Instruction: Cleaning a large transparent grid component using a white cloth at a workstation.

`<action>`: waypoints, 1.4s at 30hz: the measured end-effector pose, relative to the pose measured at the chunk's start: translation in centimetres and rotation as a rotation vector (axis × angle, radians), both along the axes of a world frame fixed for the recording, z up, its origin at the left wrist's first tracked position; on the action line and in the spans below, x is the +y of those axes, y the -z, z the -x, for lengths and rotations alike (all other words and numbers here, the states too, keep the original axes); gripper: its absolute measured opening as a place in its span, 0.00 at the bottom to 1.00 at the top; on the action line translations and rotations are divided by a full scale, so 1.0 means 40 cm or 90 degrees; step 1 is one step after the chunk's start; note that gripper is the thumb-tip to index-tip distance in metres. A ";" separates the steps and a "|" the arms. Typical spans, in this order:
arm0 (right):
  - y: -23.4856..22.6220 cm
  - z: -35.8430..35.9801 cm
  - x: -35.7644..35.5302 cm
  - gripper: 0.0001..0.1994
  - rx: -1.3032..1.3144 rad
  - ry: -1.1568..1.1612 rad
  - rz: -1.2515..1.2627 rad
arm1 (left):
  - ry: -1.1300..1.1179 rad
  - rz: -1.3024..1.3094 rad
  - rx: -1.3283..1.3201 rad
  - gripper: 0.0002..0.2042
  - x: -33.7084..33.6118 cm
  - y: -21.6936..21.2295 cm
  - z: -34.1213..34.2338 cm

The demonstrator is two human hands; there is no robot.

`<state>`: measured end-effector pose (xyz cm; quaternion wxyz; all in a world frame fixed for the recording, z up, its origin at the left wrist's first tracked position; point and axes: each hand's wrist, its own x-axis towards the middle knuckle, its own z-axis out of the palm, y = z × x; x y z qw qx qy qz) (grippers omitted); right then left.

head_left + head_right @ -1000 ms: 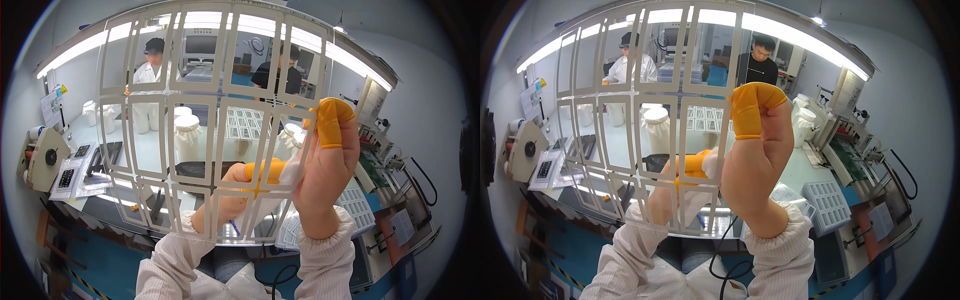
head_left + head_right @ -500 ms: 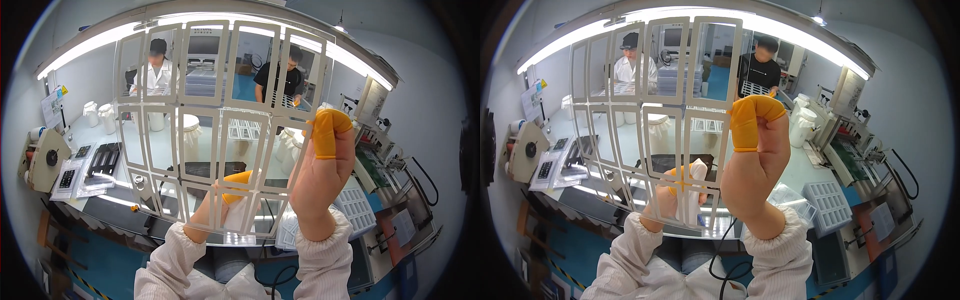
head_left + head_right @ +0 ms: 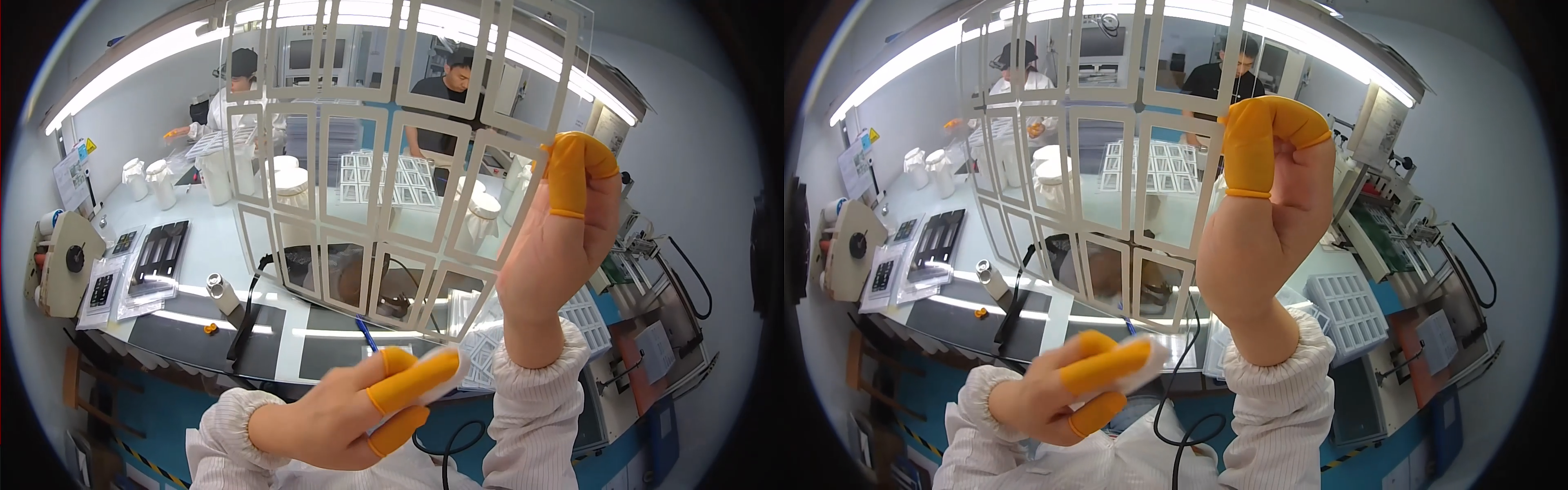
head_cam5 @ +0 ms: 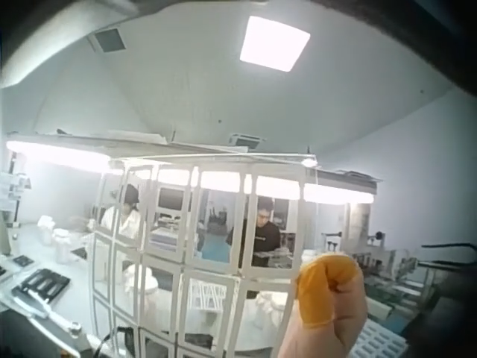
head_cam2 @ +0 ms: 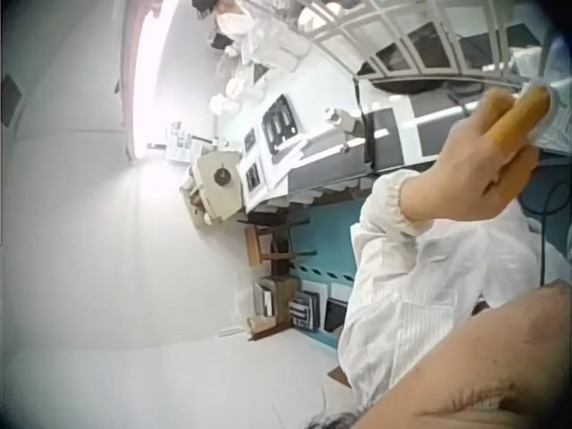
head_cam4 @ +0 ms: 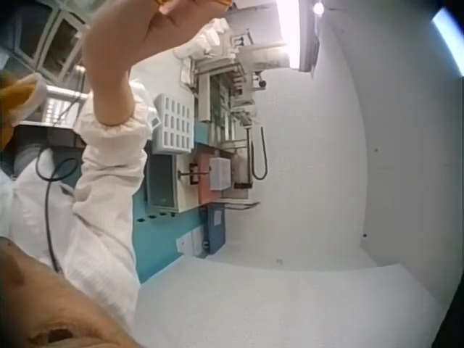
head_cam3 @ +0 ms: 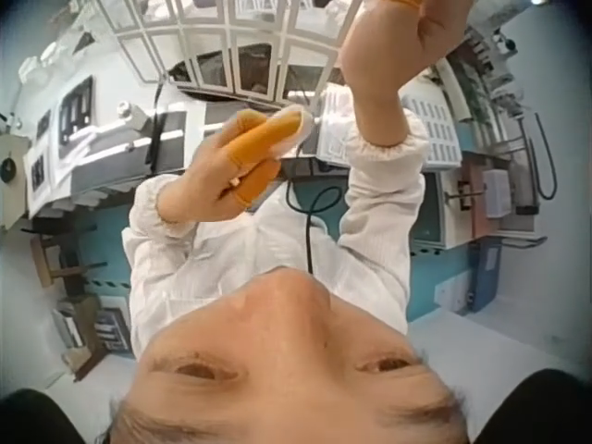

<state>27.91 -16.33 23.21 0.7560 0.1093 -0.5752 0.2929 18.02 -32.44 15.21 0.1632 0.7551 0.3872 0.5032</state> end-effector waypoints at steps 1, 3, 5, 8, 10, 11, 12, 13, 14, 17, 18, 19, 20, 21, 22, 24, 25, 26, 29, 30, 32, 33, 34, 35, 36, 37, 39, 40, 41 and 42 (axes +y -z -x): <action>0.003 -0.001 0.001 0.08 -0.002 0.000 -0.001 | 0.000 -0.001 -0.002 0.12 0.009 -0.018 -0.005; 0.008 0.003 0.000 0.08 0.006 0.032 -0.011 | -0.311 -0.282 0.160 0.16 0.034 -0.055 -0.013; 0.008 0.009 -0.012 0.07 0.003 0.013 -0.013 | -0.381 -0.367 0.175 0.17 0.084 -0.073 -0.005; 0.015 0.023 -0.025 0.06 0.003 -0.022 -0.015 | -0.462 -0.425 0.212 0.22 0.115 -0.064 -0.007; 0.018 0.026 -0.040 0.06 0.005 -0.037 -0.018 | -0.431 -0.412 0.203 0.24 0.117 -0.067 -0.028; 0.018 0.024 -0.052 0.06 -0.007 -0.053 0.011 | -0.452 -0.426 0.218 0.26 0.121 -0.067 -0.044; 0.016 0.022 -0.058 0.05 -0.018 -0.070 0.040 | -0.453 -0.427 0.217 0.26 0.116 -0.070 -0.047; 0.017 0.022 -0.054 0.05 -0.018 -0.070 0.037 | -0.450 -0.423 0.239 0.25 0.110 -0.073 -0.050; 0.019 0.023 -0.047 0.05 0.004 -0.034 0.045 | -0.448 -0.419 0.262 0.24 0.106 -0.073 -0.052; 0.024 0.018 -0.037 0.06 0.006 -0.030 0.039 | -0.389 -0.410 0.227 0.23 0.103 -0.049 -0.042; 0.025 0.017 -0.037 0.06 -0.014 -0.061 0.025 | -0.391 -0.413 0.227 0.23 0.094 -0.045 -0.037; 0.029 0.014 -0.036 0.06 -0.015 -0.056 0.024 | -0.373 -0.385 0.234 0.23 0.085 -0.042 -0.034; 0.035 0.013 -0.038 0.07 -0.011 -0.073 0.033 | -0.355 -0.358 0.242 0.22 0.077 -0.039 -0.031; 0.040 0.012 -0.040 0.07 -0.007 -0.089 0.043 | -0.352 -0.362 0.239 0.22 0.070 -0.034 -0.028; 0.049 0.013 -0.038 0.07 -0.006 -0.092 0.038 | -0.355 -0.334 0.215 0.23 0.060 -0.029 -0.024; 0.076 0.015 -0.033 0.06 -0.036 -0.028 0.019 | -0.361 -0.313 0.189 0.23 0.044 -0.022 -0.012; 0.092 0.012 -0.040 0.06 -0.030 -0.025 0.033 | -0.361 -0.306 0.182 0.23 0.035 -0.020 -0.008; 0.104 0.005 -0.043 0.06 -0.031 -0.027 0.027 | -0.361 -0.298 0.175 0.24 0.026 -0.020 -0.003; 0.142 -0.012 -0.045 0.07 -0.069 0.046 0.014 | -0.364 -0.318 0.167 0.22 0.012 -0.014 0.011; 0.146 -0.014 -0.047 0.07 -0.071 0.046 0.012 | -0.380 -0.334 0.164 0.25 0.010 -0.011 0.014; 0.152 -0.012 -0.055 0.07 -0.081 0.086 0.007 | -0.382 -0.338 0.160 0.25 -0.003 -0.014 0.019; 0.156 -0.010 -0.057 0.07 -0.081 0.085 0.005 | -0.384 -0.336 0.165 0.24 -0.008 -0.014 0.021; 0.160 -0.010 -0.056 0.07 -0.055 0.099 -0.001 | -0.386 -0.337 0.169 0.23 -0.010 -0.013 0.020; 0.163 -0.012 -0.055 0.07 -0.030 0.111 -0.007 | -0.387 -0.339 0.168 0.23 -0.014 -0.011 0.018; 0.163 -0.015 -0.056 0.07 -0.030 0.110 -0.009 | -0.374 -0.335 0.167 0.21 -0.019 -0.008 0.016; 0.163 -0.017 -0.057 0.07 -0.037 0.107 -0.009 | -0.362 -0.330 0.167 0.20 -0.024 -0.006 0.016; 0.167 -0.019 -0.056 0.08 -0.044 0.100 -0.010 | -0.367 -0.333 0.171 0.19 -0.036 -0.007 0.018; 0.173 -0.018 -0.054 0.08 -0.039 0.105 -0.013 | -0.369 -0.334 0.174 0.18 -0.043 -0.008 0.020; 0.178 -0.016 -0.052 0.08 -0.033 0.109 -0.016 | -0.373 -0.332 0.175 0.18 -0.050 -0.009 0.023; 0.179 -0.018 -0.048 0.08 -0.035 0.103 -0.015 | -0.378 -0.326 0.176 0.18 -0.057 -0.011 0.028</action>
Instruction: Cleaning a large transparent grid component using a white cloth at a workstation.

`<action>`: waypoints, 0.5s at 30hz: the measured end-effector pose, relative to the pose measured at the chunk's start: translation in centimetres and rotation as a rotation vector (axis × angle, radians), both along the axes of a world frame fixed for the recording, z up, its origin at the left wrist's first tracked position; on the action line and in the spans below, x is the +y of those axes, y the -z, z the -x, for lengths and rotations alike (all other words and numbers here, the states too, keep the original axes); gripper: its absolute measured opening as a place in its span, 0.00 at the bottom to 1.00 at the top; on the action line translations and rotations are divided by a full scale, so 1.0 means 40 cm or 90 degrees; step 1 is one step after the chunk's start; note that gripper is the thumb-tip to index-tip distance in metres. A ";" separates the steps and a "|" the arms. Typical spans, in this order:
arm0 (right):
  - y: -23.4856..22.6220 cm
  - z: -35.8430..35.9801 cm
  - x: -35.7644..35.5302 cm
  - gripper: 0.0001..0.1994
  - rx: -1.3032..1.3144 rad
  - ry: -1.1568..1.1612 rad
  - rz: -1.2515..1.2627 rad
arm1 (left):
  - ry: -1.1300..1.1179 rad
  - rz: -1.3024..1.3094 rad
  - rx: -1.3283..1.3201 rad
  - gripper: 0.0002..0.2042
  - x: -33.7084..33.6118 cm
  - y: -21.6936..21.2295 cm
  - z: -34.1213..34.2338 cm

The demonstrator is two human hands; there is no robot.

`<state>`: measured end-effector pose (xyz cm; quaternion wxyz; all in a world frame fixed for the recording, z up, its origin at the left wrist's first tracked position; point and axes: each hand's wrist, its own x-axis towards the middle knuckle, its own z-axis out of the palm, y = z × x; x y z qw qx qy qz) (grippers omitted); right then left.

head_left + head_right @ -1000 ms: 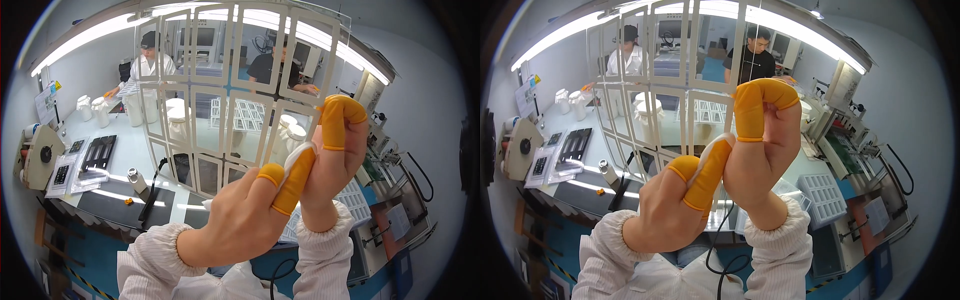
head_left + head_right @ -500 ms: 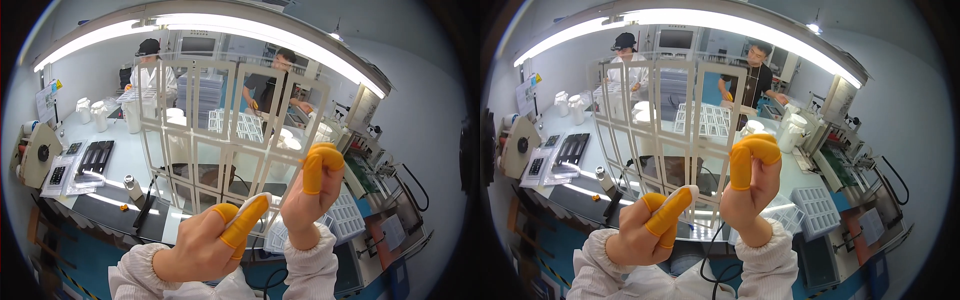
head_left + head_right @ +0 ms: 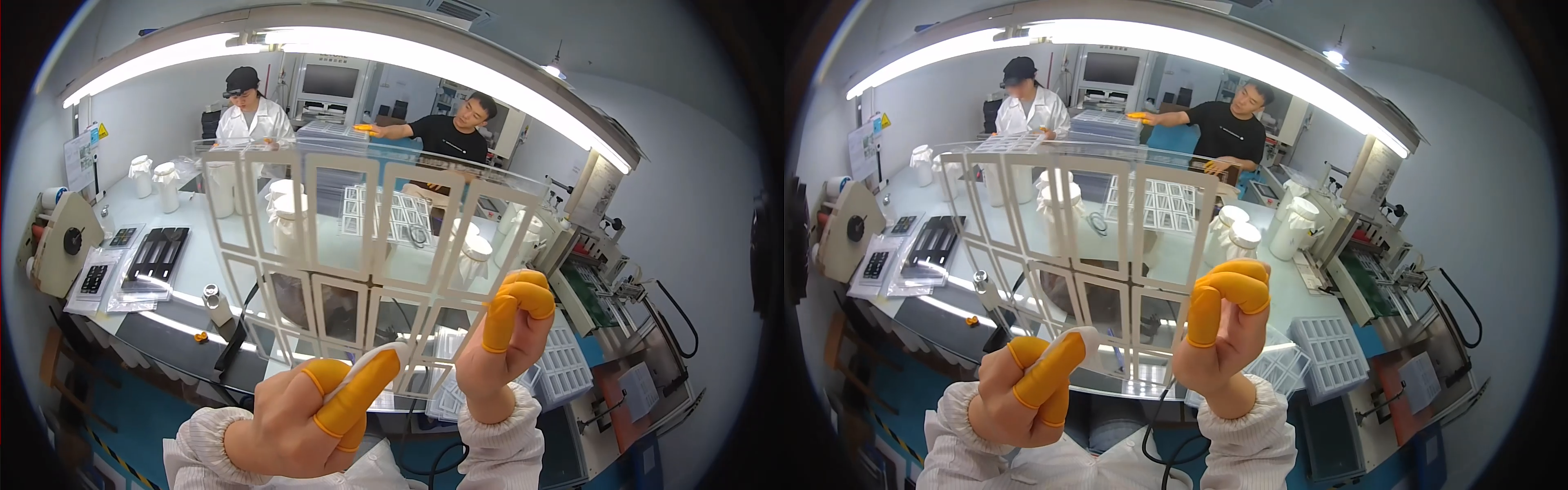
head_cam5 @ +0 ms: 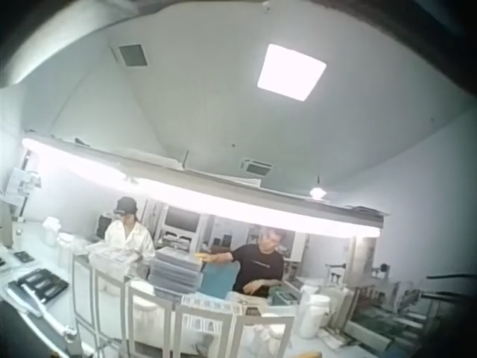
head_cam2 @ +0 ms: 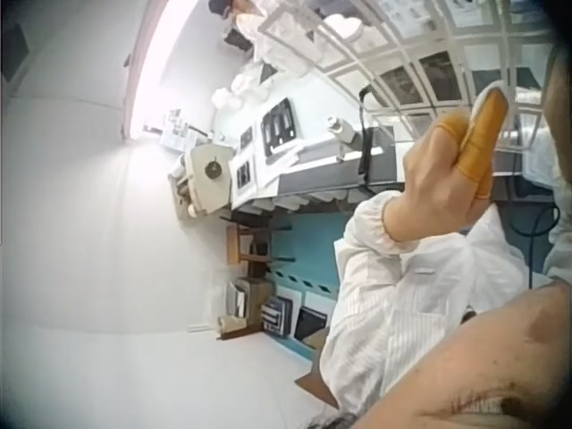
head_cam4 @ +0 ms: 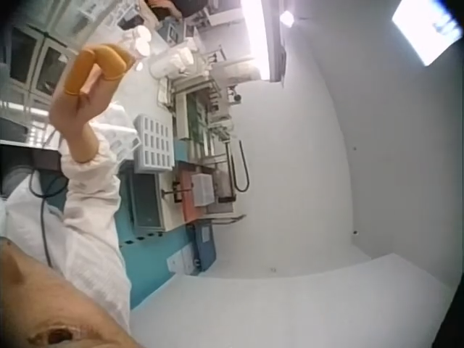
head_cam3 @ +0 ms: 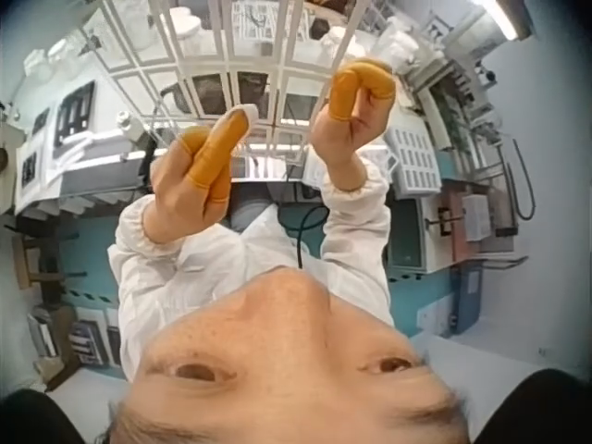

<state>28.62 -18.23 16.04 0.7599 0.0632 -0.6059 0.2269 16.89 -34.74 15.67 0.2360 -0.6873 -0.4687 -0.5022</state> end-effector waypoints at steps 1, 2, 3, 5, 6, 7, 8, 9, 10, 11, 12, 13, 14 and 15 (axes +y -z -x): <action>-0.003 -0.003 0.005 0.08 -0.002 0.008 -0.010 | -0.013 0.004 -0.002 0.19 -0.012 -0.005 0.004; -0.005 -0.009 0.013 0.09 -0.004 0.019 -0.022 | -0.024 0.005 -0.004 0.19 -0.017 -0.014 0.011; 0.005 -0.024 0.021 0.09 0.005 -0.012 0.002 | -0.049 -0.020 -0.014 0.19 -0.018 -0.027 0.019; -0.008 -0.049 0.033 0.09 0.000 -0.051 0.021 | -0.086 -0.062 -0.036 0.19 -0.028 -0.030 0.039; -0.008 -0.057 0.045 0.09 0.002 -0.051 0.021 | -0.094 -0.063 -0.038 0.19 -0.041 -0.025 0.053; -0.006 -0.064 0.054 0.09 0.000 -0.053 0.019 | -0.159 -0.090 -0.041 0.19 -0.052 -0.020 0.068; -0.005 -0.070 0.063 0.09 0.013 -0.036 0.040 | -0.223 -0.116 -0.043 0.18 -0.059 -0.015 0.081; -0.005 -0.077 0.070 0.09 0.026 -0.019 0.060 | -0.223 -0.117 -0.045 0.18 -0.062 -0.010 0.092; -0.006 -0.078 0.072 0.09 0.024 -0.025 0.061 | -0.237 -0.150 -0.092 0.17 -0.066 -0.004 0.105; -0.008 -0.080 0.073 0.09 0.031 -0.031 0.078 | -0.250 -0.182 -0.138 0.16 -0.068 0.001 0.116; -0.009 -0.082 0.075 0.09 0.038 -0.038 0.095 | -0.254 -0.182 -0.139 0.16 -0.066 0.003 0.128; -0.010 -0.089 0.079 0.09 0.036 -0.041 0.095 | -0.250 -0.187 -0.158 0.14 -0.062 0.001 0.140; -0.010 -0.100 0.084 0.09 0.032 -0.042 0.089 | -0.244 -0.191 -0.176 0.13 -0.056 -0.002 0.151; -0.010 -0.108 0.087 0.09 0.029 -0.042 0.083 | -0.247 -0.198 -0.163 0.13 -0.049 -0.005 0.155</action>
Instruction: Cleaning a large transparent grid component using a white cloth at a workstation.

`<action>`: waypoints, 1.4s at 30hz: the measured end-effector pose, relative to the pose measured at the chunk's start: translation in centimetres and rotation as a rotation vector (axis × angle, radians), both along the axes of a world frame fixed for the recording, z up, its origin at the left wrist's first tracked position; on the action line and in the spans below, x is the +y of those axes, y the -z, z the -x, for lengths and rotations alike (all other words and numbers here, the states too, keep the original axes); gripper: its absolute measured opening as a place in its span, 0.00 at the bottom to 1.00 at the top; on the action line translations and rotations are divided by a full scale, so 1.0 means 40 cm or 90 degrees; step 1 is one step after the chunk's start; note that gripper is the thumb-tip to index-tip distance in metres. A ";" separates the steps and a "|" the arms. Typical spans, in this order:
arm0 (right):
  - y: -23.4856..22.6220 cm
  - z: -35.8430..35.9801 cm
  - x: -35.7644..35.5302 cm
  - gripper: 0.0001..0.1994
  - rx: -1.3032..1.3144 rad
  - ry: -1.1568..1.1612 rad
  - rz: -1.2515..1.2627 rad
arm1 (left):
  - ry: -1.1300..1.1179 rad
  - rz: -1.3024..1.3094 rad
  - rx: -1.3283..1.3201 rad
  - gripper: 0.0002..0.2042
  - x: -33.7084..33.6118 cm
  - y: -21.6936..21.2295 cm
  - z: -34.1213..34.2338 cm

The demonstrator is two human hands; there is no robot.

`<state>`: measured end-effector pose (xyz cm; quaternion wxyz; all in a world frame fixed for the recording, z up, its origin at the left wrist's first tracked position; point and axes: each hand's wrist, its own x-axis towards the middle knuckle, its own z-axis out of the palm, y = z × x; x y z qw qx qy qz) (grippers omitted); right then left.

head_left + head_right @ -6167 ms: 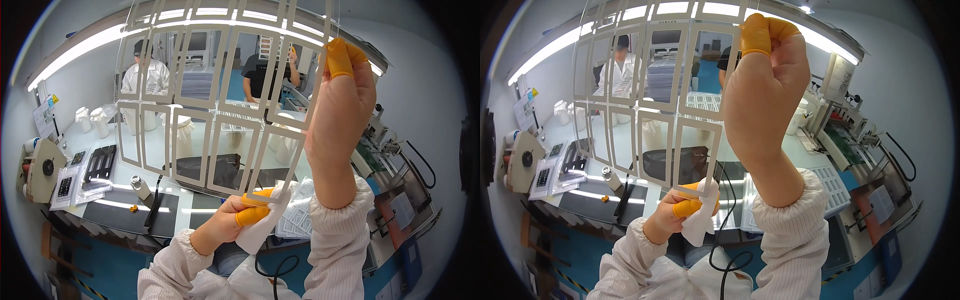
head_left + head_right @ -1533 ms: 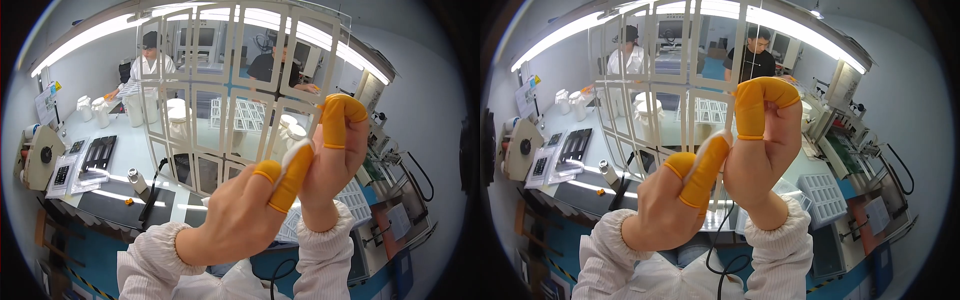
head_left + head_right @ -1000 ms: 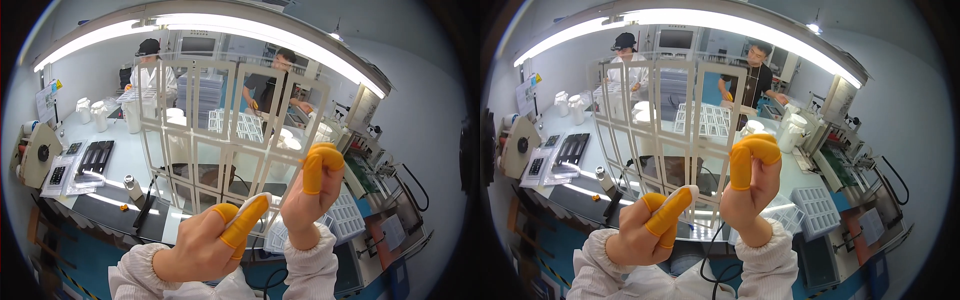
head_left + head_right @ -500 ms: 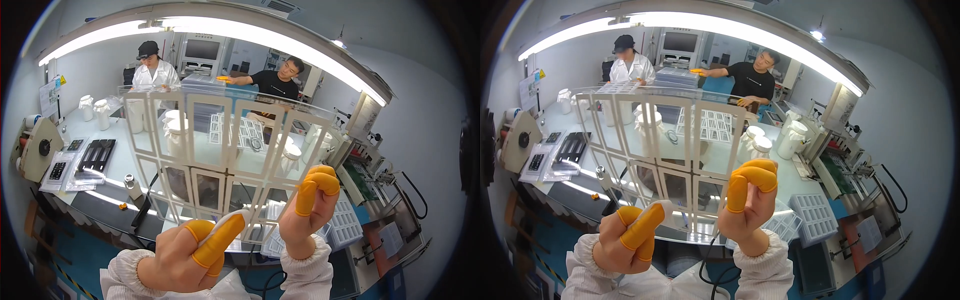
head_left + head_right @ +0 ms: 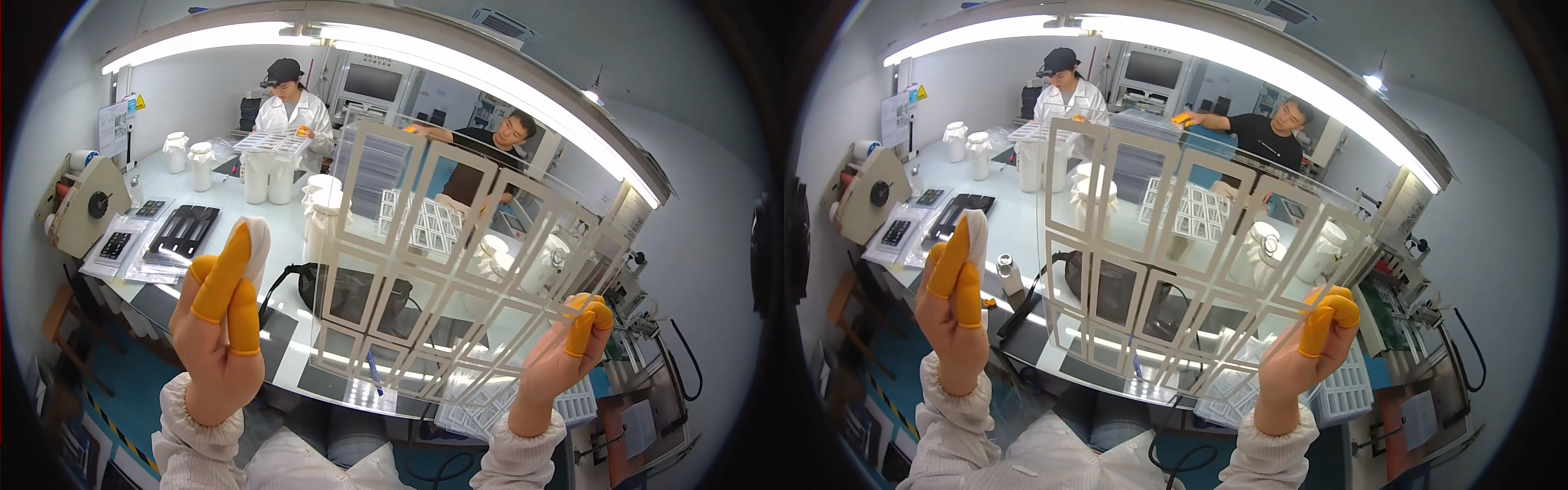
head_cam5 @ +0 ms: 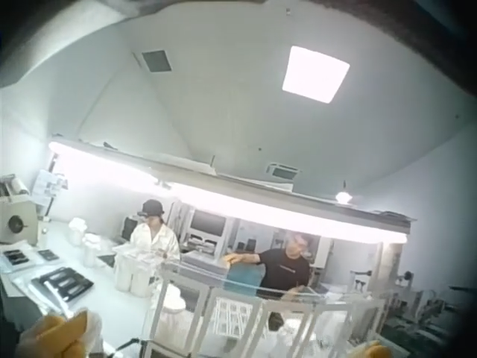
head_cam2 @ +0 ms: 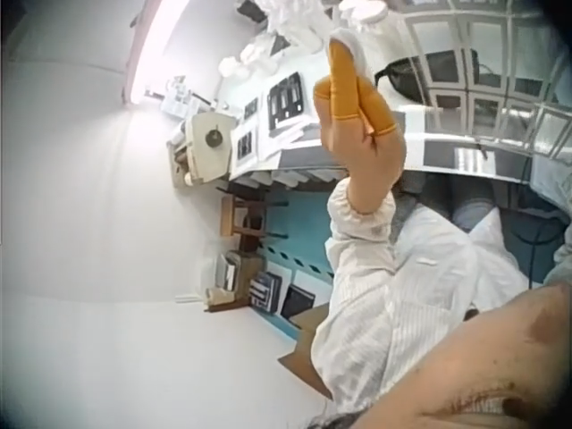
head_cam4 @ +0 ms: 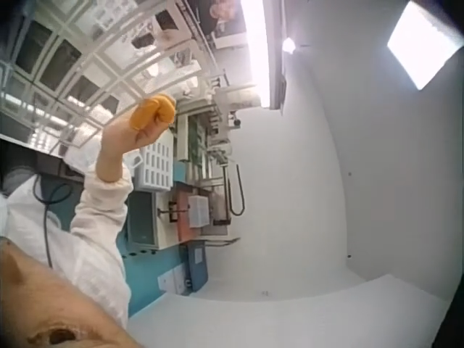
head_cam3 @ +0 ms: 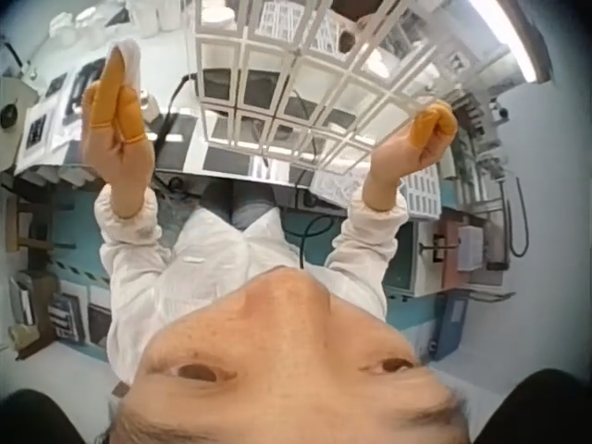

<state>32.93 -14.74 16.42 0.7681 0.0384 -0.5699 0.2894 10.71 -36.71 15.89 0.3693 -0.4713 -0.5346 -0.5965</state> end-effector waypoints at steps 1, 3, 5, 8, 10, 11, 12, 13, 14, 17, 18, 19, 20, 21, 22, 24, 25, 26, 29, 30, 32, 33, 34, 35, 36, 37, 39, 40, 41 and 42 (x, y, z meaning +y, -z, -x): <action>0.000 -0.004 0.002 0.09 0.000 -0.002 -0.002 | -0.002 -0.002 0.000 0.13 0.003 -0.002 0.007; -0.001 -0.008 0.005 0.09 -0.003 -0.011 0.007 | 0.026 0.009 -0.022 0.14 0.007 -0.005 0.019; -0.001 -0.007 0.004 0.09 0.002 -0.007 0.000 | 0.021 -0.003 0.016 0.14 0.014 -0.009 0.018; 0.000 -0.011 0.003 0.10 -0.003 0.001 -0.010 | 0.026 -0.018 0.053 0.14 0.020 -0.033 0.005; 0.001 -0.011 0.000 0.10 -0.015 0.006 -0.014 | 0.034 -0.023 0.051 0.14 0.026 -0.044 0.018; 0.001 -0.008 -0.003 0.10 -0.014 -0.004 -0.012 | 0.054 -0.057 0.042 0.14 0.035 -0.046 0.036; 0.001 -0.006 -0.006 0.10 -0.013 -0.014 -0.010 | 0.075 -0.091 0.033 0.15 0.038 -0.045 0.046; 0.003 -0.011 -0.003 0.10 -0.013 -0.011 -0.009 | 0.077 -0.089 0.032 0.15 0.042 -0.049 0.038; 0.004 -0.016 -0.001 0.10 -0.018 -0.002 -0.006 | 0.070 -0.051 0.081 0.15 0.044 -0.058 0.023; -0.002 -0.009 -0.013 0.10 -0.017 0.017 -0.006 | 0.076 0.056 0.185 0.15 0.046 -0.081 -0.047; -0.004 -0.002 -0.018 0.10 -0.009 0.028 -0.009 | 0.098 0.088 0.222 0.14 0.051 -0.076 -0.061; -0.005 -0.004 -0.022 0.10 -0.013 0.026 -0.009 | 0.096 0.089 0.217 0.14 0.058 -0.079 -0.073; -0.004 -0.008 -0.026 0.11 -0.030 0.022 -0.001 | 0.081 0.132 0.268 0.15 0.065 -0.084 -0.087; -0.006 -0.010 -0.031 0.11 -0.048 0.018 0.006 | 0.065 0.175 0.318 0.16 0.070 -0.088 -0.098; -0.009 -0.010 -0.037 0.11 -0.050 0.020 0.006 | 0.066 0.174 0.316 0.16 0.076 -0.093 -0.104; -0.017 -0.010 -0.052 0.12 -0.040 -0.006 -0.021 | 0.087 0.155 0.308 0.19 0.089 -0.109 -0.106; -0.021 -0.011 -0.055 0.12 -0.041 -0.005 -0.023 | 0.088 0.153 0.308 0.19 0.099 -0.120 -0.096; -0.023 -0.011 -0.056 0.12 -0.050 -0.038 -0.038 | 0.016 0.124 0.345 0.19 0.111 -0.134 -0.080; -0.028 -0.014 -0.054 0.12 -0.057 -0.086 -0.060 | -0.118 0.074 0.396 0.18 0.121 -0.182 -0.053; -0.029 -0.015 -0.054 0.12 -0.054 -0.101 -0.065 | -0.118 0.058 0.401 0.17 0.124 -0.185 -0.051; -0.030 -0.016 -0.057 0.11 -0.061 -0.071 -0.035 | -0.109 0.041 0.409 0.16 0.140 -0.172 -0.052; -0.029 -0.015 -0.058 0.11 -0.069 -0.045 -0.003 | -0.051 0.062 0.396 0.16 0.142 -0.149 -0.061; -0.031 -0.016 -0.061 0.11 -0.068 -0.044 -0.004 | 0.003 0.083 0.382 0.15 0.132 -0.132 -0.073; -0.032 -0.016 -0.062 0.11 -0.062 -0.059 0.008 | 0.003 0.082 0.383 0.15 0.121 -0.118 -0.083; -0.033 -0.017 -0.063 0.11 -0.056 -0.073 0.019 | 0.026 0.125 0.387 0.14 0.109 -0.105 -0.092; -0.032 -0.019 -0.058 0.11 -0.057 -0.073 0.019 | 0.049 0.169 0.389 0.14 0.102 -0.099 -0.094; -0.030 -0.024 -0.045 0.11 -0.068 -0.130 -0.035 | 0.066 0.162 0.383 0.13 0.109 -0.101 -0.084; -0.029 -0.022 -0.043 0.11 -0.071 -0.129 -0.032 | 0.037 0.102 0.384 0.13 0.132 -0.109 -0.073; -0.029 -0.018 -0.044 0.11 -0.061 -0.107 -0.029 | 0.008 0.042 0.387 0.13 0.147 -0.124 -0.059; -0.028 -0.016 -0.044 0.10 -0.050 -0.085 -0.025 | -0.068 0.043 0.436 0.15 0.149 -0.144 -0.037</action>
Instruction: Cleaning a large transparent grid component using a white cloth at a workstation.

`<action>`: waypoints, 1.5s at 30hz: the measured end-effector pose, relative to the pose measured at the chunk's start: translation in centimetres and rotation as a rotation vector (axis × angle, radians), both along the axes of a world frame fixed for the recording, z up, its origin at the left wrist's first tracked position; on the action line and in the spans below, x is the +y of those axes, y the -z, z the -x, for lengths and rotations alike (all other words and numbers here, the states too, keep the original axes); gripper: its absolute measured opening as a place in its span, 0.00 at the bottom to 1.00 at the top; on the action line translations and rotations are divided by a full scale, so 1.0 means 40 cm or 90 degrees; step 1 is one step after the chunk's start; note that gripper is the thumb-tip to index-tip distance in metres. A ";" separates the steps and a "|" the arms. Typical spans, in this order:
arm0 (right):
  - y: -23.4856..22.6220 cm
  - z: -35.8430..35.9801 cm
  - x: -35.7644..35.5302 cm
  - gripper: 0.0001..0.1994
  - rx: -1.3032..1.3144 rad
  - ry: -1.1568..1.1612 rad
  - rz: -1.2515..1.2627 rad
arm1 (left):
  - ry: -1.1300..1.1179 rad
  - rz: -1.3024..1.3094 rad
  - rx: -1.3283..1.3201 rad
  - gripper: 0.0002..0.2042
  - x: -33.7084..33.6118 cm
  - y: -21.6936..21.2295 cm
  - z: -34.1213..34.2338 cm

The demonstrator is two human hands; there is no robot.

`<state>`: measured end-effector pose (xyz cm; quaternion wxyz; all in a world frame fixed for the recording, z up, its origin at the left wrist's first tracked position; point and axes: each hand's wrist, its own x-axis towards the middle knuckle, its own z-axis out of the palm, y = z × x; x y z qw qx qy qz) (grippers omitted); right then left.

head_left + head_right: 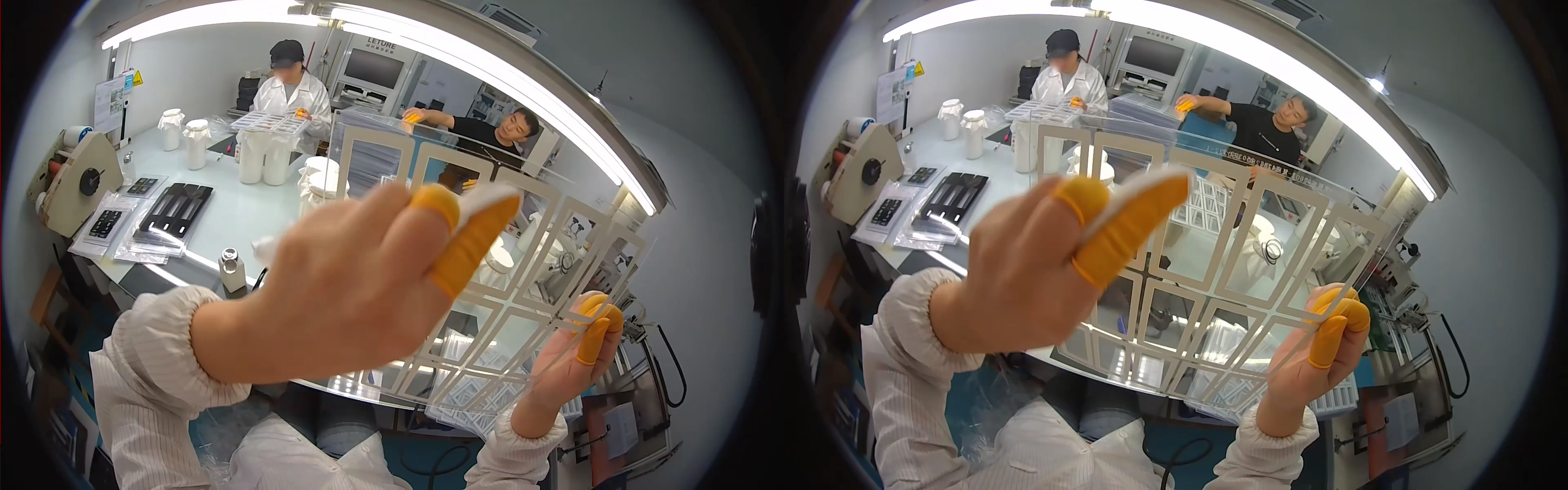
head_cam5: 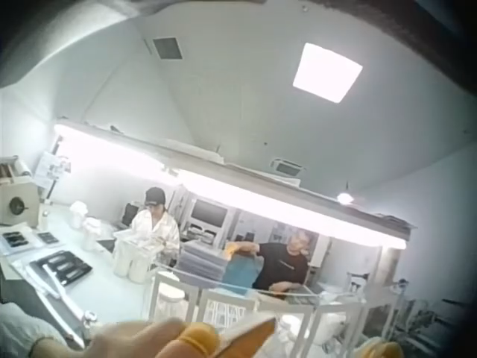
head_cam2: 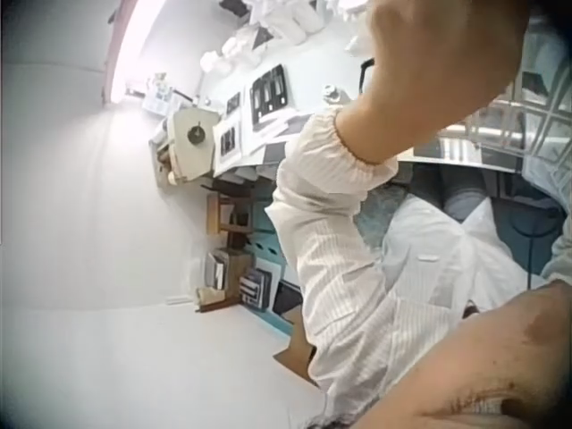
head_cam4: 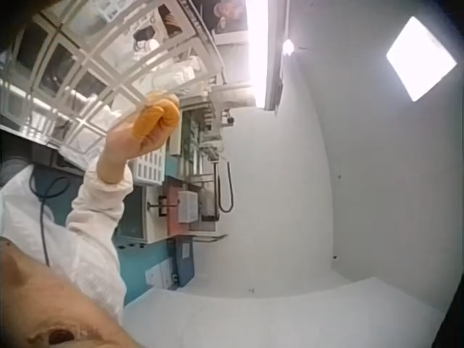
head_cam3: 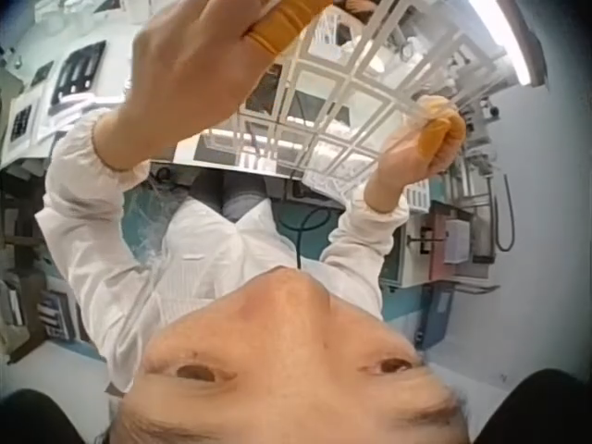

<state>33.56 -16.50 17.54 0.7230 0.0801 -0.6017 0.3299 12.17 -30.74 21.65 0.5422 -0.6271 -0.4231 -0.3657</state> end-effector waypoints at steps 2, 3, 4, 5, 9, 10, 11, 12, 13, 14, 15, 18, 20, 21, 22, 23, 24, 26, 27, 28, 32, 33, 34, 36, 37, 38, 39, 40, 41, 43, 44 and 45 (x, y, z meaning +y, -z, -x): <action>0.004 0.005 0.006 0.10 0.000 0.029 0.004 | -0.071 0.001 0.018 0.20 -0.003 -0.038 0.018; 0.006 0.008 0.009 0.09 0.001 0.056 0.006 | -0.065 -0.020 0.022 0.21 0.000 -0.045 0.027; 0.006 0.010 0.010 0.09 0.002 0.058 0.007 | -0.063 -0.020 0.023 0.21 -0.005 -0.047 0.026; 0.007 0.014 0.009 0.09 0.010 0.069 0.012 | -0.069 -0.005 0.005 0.22 -0.016 -0.049 0.027; 0.005 0.009 0.015 0.09 -0.005 0.077 0.039 | -0.083 0.059 -0.065 0.24 -0.073 -0.055 0.025; 0.001 0.005 0.016 0.09 -0.004 0.082 0.040 | -0.108 0.064 -0.067 0.24 -0.094 -0.057 0.014; -0.003 0.003 0.016 0.09 -0.004 0.069 0.043 | -0.103 0.066 -0.066 0.24 -0.101 -0.051 0.016; -0.007 -0.001 0.015 0.09 -0.005 0.057 0.045 | -0.111 0.063 -0.075 0.22 -0.107 -0.045 0.022; -0.011 0.003 0.013 0.09 -0.003 0.057 0.048 | -0.127 0.060 -0.083 0.20 -0.119 -0.039 0.026; -0.014 0.005 0.011 0.09 -0.003 0.048 0.056 | -0.150 0.086 -0.101 0.17 -0.138 -0.033 0.021; -0.015 0.006 0.009 0.09 -0.004 0.040 0.064 | -0.133 0.075 -0.099 0.14 -0.140 -0.029 0.026; -0.012 -0.002 0.011 0.09 0.000 0.035 0.063 | -0.140 0.083 -0.119 0.14 -0.147 -0.007 0.050; -0.012 0.000 0.010 0.09 -0.002 0.028 0.067 | -0.175 0.060 -0.130 0.14 -0.149 0.004 0.059; -0.011 0.000 0.010 0.09 -0.006 0.023 0.071 | -0.174 0.060 -0.130 0.14 -0.145 0.010 0.061; -0.012 0.000 0.010 0.09 -0.008 0.023 0.070 | -0.160 0.067 -0.129 0.15 -0.141 0.014 0.060; -0.013 -0.002 0.012 0.09 -0.005 0.025 0.068 | -0.145 0.073 -0.129 0.16 -0.137 0.015 0.057; -0.012 -0.003 0.013 0.09 -0.003 0.029 0.066 | -0.112 0.104 -0.137 0.17 -0.129 0.017 0.045; -0.016 0.010 0.002 0.09 0.006 0.050 0.070 | -0.001 0.138 -0.212 0.22 -0.114 0.036 0.016; -0.015 0.016 -0.002 0.09 0.017 0.077 0.074 | -0.006 0.137 -0.213 0.22 -0.103 0.037 0.007; -0.014 0.022 -0.006 0.09 0.016 0.077 0.073 | 0.016 0.147 -0.167 0.23 -0.092 0.035 -0.003; -0.010 0.028 -0.020 0.10 0.043 0.091 0.041 | 0.028 0.116 -0.140 0.24 -0.028 0.053 -0.023; -0.012 0.027 -0.025 0.11 0.032 0.069 0.023 | -0.003 0.074 -0.125 0.23 -0.017 0.054 -0.028; -0.013 0.030 -0.030 0.11 0.031 0.070 0.024 | -0.003 0.075 -0.126 0.23 -0.013 0.055 -0.038; -0.019 0.044 -0.047 0.10 0.059 0.103 0.056 | 0.023 0.079 -0.187 0.14 -0.009 0.060 -0.064; -0.019 0.045 -0.051 0.10 0.057 0.103 0.056 | 0.022 0.080 -0.190 0.14 -0.006 0.060 -0.082; -0.017 0.047 -0.054 0.10 0.055 0.109 0.055 | 0.084 0.071 -0.213 0.11 -0.004 0.057 -0.102; -0.016 0.049 -0.058 0.10 0.053 0.114 0.054 | 0.145 0.062 -0.236 0.10 0.001 0.054 -0.118; -0.014 0.051 -0.062 0.10 0.053 0.111 0.053 | 0.126 0.027 -0.200 0.11 0.013 0.057 -0.125; -0.011 0.053 -0.066 0.09 0.056 0.113 0.051 | 0.122 0.025 -0.200 0.11 0.015 0.063 -0.129; -0.011 0.055 -0.069 0.09 0.061 0.116 0.047 | 0.166 0.037 -0.190 0.12 0.014 0.067 -0.139; -0.012 0.054 -0.069 0.09 0.057 0.115 0.047 | 0.123 0.038 -0.187 0.12 0.008 0.063 -0.138; -0.012 0.052 -0.067 0.09 0.054 0.113 0.048 | 0.124 0.038 -0.185 0.12 0.007 0.064 -0.129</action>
